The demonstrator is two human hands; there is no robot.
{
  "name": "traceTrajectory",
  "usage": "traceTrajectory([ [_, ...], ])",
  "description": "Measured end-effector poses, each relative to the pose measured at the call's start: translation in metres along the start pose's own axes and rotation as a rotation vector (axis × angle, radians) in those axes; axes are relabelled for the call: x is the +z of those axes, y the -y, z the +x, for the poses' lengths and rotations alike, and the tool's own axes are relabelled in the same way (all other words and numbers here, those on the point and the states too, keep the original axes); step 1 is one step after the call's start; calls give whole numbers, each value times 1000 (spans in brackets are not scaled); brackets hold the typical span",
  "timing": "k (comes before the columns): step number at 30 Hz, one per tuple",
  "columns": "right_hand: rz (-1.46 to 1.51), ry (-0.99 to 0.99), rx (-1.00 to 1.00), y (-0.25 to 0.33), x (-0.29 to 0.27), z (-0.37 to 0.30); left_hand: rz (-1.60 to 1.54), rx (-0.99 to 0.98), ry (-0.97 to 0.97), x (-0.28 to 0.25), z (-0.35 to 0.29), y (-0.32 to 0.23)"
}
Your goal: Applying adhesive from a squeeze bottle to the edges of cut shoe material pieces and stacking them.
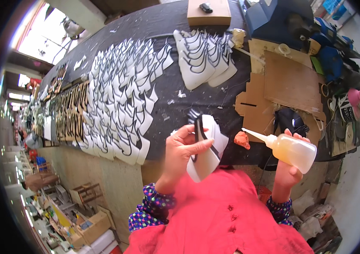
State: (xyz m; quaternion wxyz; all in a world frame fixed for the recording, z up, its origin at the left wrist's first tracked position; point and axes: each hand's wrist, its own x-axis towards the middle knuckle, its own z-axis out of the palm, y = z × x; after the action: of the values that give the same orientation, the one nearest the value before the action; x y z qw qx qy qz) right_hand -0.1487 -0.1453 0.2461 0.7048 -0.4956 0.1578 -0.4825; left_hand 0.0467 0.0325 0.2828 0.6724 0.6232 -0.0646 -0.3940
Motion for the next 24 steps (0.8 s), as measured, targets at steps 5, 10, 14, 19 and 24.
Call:
traceTrajectory([
  [5,-6,-200,-62,11,-42,0,173,214,-85,36,70,-22],
  [10,-50,-385,-63,10,-67,-12,321,446,-111,81,210,27],
  [14,-136,-413,-29,5,-73,-16,652,328,-201,110,324,94],
  [19,-262,-501,13,-5,-80,-18,491,432,-239,144,396,158],
  [24,-300,-569,86,-13,-69,-3,493,416,-289,157,415,173],
])
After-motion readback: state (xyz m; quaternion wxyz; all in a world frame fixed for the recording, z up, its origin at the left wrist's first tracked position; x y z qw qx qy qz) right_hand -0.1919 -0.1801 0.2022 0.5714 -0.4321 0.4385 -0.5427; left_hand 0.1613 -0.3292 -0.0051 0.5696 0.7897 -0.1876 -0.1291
